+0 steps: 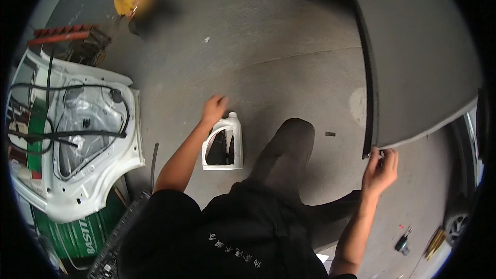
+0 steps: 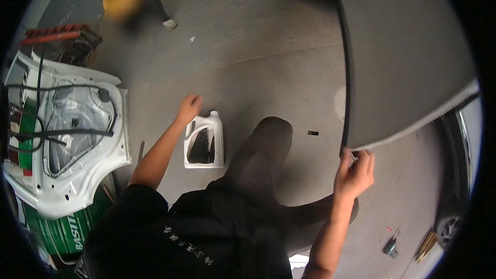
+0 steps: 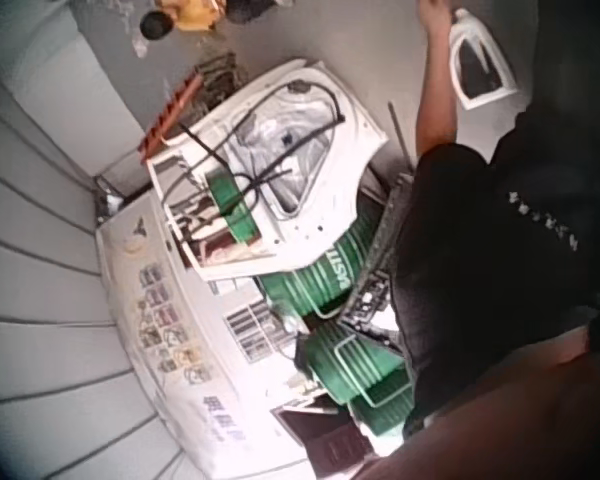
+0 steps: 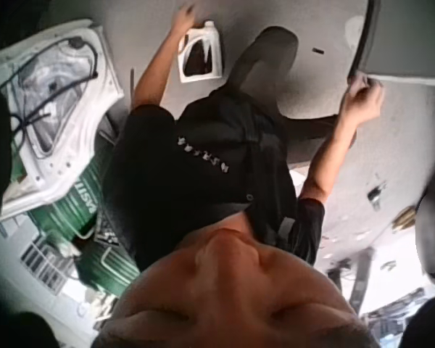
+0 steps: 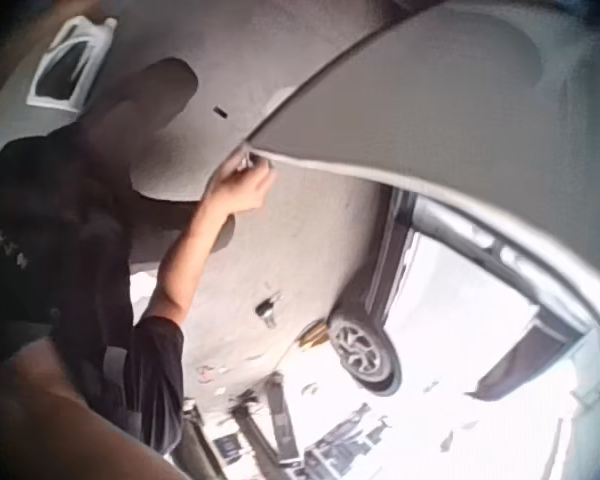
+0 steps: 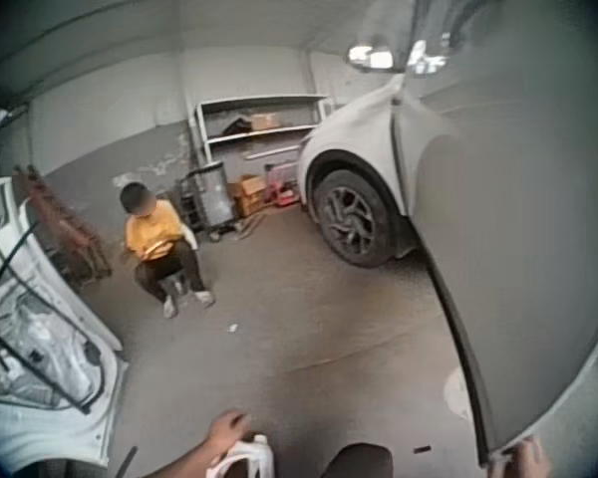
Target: The person removes a black rubber seal from the car door frame and then installs a white trim piece along the door edge. They use a yellow utility knife to cut the trim to length and press it into place along the door's perimeter.
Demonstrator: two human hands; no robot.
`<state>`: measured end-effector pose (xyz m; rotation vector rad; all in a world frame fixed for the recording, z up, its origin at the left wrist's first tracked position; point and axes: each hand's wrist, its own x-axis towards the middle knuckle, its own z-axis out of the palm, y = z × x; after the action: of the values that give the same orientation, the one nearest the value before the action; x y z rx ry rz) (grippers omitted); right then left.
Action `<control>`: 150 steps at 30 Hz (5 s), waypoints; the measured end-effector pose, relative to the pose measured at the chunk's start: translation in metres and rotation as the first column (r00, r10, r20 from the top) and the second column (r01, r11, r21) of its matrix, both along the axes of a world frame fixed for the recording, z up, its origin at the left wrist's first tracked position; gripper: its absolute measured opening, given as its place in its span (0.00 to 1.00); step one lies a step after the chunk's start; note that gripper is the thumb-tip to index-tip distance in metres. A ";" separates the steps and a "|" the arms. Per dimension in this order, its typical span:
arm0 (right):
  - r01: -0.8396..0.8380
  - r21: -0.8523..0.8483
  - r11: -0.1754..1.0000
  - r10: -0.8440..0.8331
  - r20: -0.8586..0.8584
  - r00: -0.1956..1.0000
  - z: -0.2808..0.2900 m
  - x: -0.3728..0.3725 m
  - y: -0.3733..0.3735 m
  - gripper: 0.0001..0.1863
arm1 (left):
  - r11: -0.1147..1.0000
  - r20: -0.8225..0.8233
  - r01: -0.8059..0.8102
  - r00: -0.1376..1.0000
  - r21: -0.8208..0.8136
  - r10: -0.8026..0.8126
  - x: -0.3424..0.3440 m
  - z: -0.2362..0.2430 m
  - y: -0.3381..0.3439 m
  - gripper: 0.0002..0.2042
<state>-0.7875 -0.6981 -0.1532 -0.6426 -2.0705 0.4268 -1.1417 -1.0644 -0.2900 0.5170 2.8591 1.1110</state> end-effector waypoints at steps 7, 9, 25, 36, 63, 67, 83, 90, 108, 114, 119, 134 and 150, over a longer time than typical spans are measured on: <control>-0.041 0.208 0.977 0.018 0.110 0.994 0.000 0.014 0.026 0.03 | 0.254 0.383 0.423 0.904 -0.870 -0.191 0.164 -0.247 -0.232 0.10; -0.065 0.235 0.970 0.017 0.203 0.979 -0.003 0.016 0.024 0.03 | 0.451 0.454 0.422 0.890 -0.786 -0.041 0.179 -0.242 -0.198 0.08; 0.012 -0.217 0.976 -0.027 -0.066 0.997 -0.016 0.013 -0.014 0.10 | 0.368 -0.158 0.862 0.441 0.349 -0.884 0.184 0.161 0.262 0.05; 0.137 -0.286 0.948 -0.172 -0.100 0.980 -0.044 0.040 0.002 0.09 | 0.429 -0.043 0.841 0.467 0.328 -0.883 0.214 0.137 0.293 0.07; 0.046 -0.422 0.906 -0.149 -0.216 0.965 -0.049 0.024 -0.021 0.13 | 0.671 -0.059 0.694 0.682 -0.261 -0.729 0.146 -0.051 0.237 0.23; -0.065 -0.483 0.873 -0.103 -0.314 0.944 -0.028 0.009 -0.028 0.12 | 0.709 -0.013 0.592 0.764 -0.384 -0.645 0.139 -0.052 0.222 0.26; 0.227 -0.002 0.974 -0.226 0.047 0.973 0.009 -0.017 -0.027 0.08 | 0.804 0.014 0.534 0.835 -0.263 -0.550 0.133 -0.041 0.207 0.24; 0.287 -0.082 0.954 -0.278 0.109 0.954 0.006 -0.008 -0.027 0.08 | 0.766 0.067 0.573 0.811 -0.291 -0.581 0.123 -0.052 0.212 0.24; 0.365 0.038 0.930 -0.364 -0.015 0.931 0.012 -0.005 0.010 0.09 | 0.520 -0.247 0.700 0.683 0.489 -0.688 0.056 0.177 0.337 0.11; 0.410 0.017 0.912 -0.411 0.005 0.912 0.008 0.021 0.053 0.10 | 0.717 -0.055 0.604 0.777 0.348 -0.628 0.024 0.095 0.271 0.10; 0.507 -0.017 0.862 -0.506 0.034 0.862 -0.004 0.062 0.139 0.07 | 0.840 0.075 0.521 0.842 0.150 -0.535 0.029 -0.014 0.190 0.10; 0.596 -0.279 0.753 -0.457 0.431 0.778 -0.106 0.114 0.169 0.18 | 0.761 -0.101 0.554 0.782 -0.339 -0.615 0.144 -0.019 0.197 0.16; 0.526 -0.419 0.741 -0.150 0.659 0.737 -0.158 0.094 0.088 0.18 | 0.724 -0.082 0.568 0.762 -0.392 -0.642 0.163 0.005 0.202 0.17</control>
<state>-0.6936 -0.6102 -0.3116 -1.7213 -2.2962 0.7153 -0.9785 -0.8622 -0.2851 1.4812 2.5909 0.4414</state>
